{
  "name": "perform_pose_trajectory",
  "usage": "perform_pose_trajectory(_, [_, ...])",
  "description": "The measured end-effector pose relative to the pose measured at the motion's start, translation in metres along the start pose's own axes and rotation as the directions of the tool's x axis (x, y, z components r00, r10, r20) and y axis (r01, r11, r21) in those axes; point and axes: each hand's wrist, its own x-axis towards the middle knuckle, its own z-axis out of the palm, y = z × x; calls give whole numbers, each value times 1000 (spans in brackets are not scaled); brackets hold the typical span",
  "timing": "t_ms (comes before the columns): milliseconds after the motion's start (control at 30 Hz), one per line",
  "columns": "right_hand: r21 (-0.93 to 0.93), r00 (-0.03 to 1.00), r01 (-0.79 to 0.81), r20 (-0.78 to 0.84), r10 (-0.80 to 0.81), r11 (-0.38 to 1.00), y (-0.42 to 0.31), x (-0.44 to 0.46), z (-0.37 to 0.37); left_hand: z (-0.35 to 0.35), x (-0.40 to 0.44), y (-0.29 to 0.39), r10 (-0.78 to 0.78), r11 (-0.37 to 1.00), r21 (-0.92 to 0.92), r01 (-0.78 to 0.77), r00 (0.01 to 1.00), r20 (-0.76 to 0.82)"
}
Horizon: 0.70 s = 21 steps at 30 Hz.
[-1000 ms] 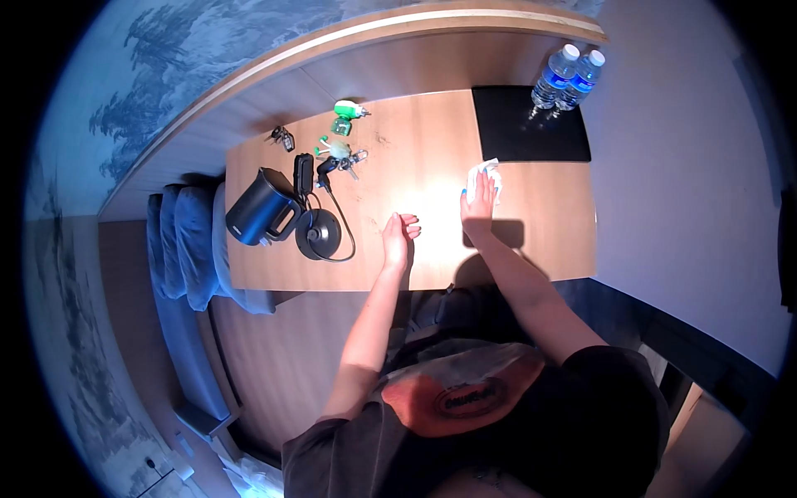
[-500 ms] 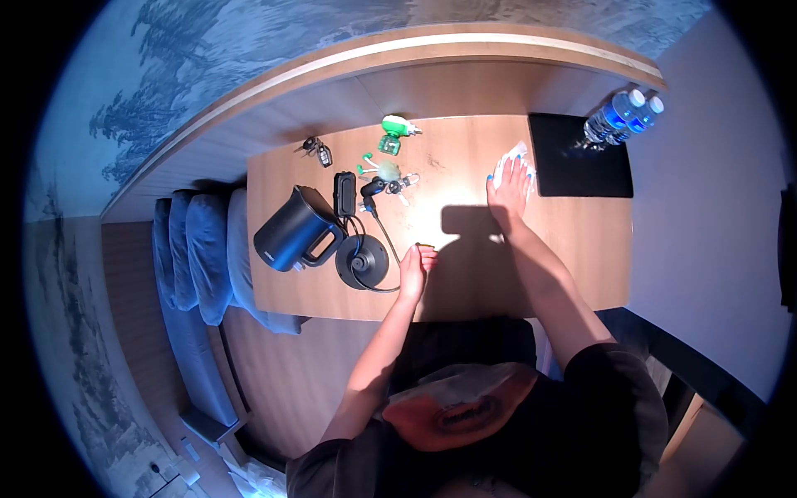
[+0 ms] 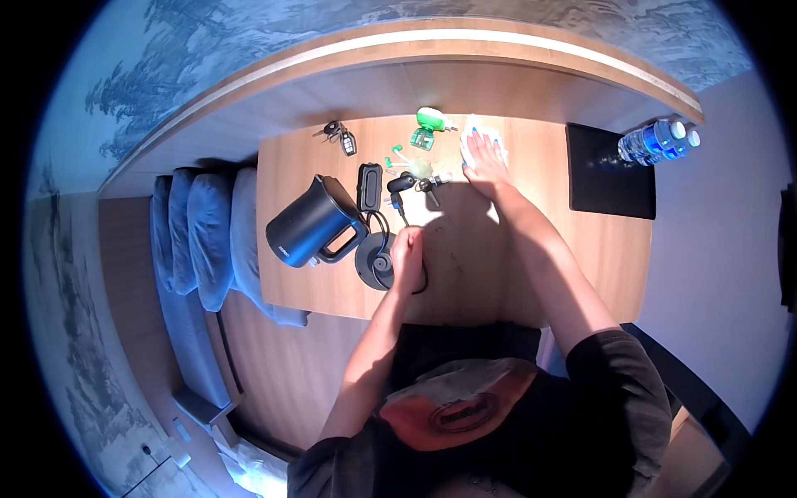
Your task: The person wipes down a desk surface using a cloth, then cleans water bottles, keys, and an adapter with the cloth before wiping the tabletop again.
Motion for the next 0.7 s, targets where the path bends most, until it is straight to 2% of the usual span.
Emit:
perform_pose_trajectory(33, [8, 999, 25, 27, -25, 1000, -3, -2, 0, 2, 12, 4, 127, 992, 25, -126, 991, -49])
perform_pose_trajectory(67, [15, 997, 49, 54, -50, 999, -7, -3, 1, 6, 25, 6, 89, 989, 123, -85, 996, -27])
perform_pose_trajectory(133, [41, 992, 101, 76, -104, 994, -17, -8, 2, 14, 50, 9, 328, 900, 312, -303, 944, -30])
perform_pose_trajectory(233, [128, 981, 180, 47, -188, 975, -37, -25, 14, 22, 74, 14, 438, 789, 417, -452, 889, 134])
perform_pose_trajectory(267, [177, 978, 202, 22, -209, 963, -38, -29, 22, 28, 82, 17, 374, 719, 554, -419, 906, 200])
perform_pose_trajectory(300, [323, 977, 205, -19, -211, 924, -40, -33, 23, 34, 86, 19, 299, 722, 577, -382, 924, 238])
perform_pose_trajectory(367, [592, 992, 114, -22, -125, 798, -37, -34, 26, 41, 94, 18, 191, 721, 606, -336, 937, 293])
perform_pose_trajectory(400, [710, 996, 69, -16, -82, 701, -35, -34, 31, 46, 103, 16, 111, 654, 689, -313, 941, 321])
perform_pose_trajectory(433, [808, 998, 48, -59, -1, 587, -34, -34, 37, 51, 110, 13, 93, 648, 701, -297, 945, 315])
perform_pose_trajectory(533, [897, 975, 47, -137, 177, 440, -32, -50, 26, 52, 113, 16, 108, 626, 711, -320, 939, 326])
perform_pose_trajectory(600, [749, 972, -25, -137, 192, 662, -34, -73, 3, 44, 111, 18, 113, 588, 731, -347, 930, 351])
perform_pose_trajectory(633, [662, 976, -51, -126, 177, 748, -35, -83, -2, 37, 108, 20, 132, 652, 684, -327, 937, 322])
perform_pose_trajectory(700, [514, 992, -57, -66, 105, 856, -35, -98, -7, 29, 103, 24, 167, 806, 548, -223, 974, 151])
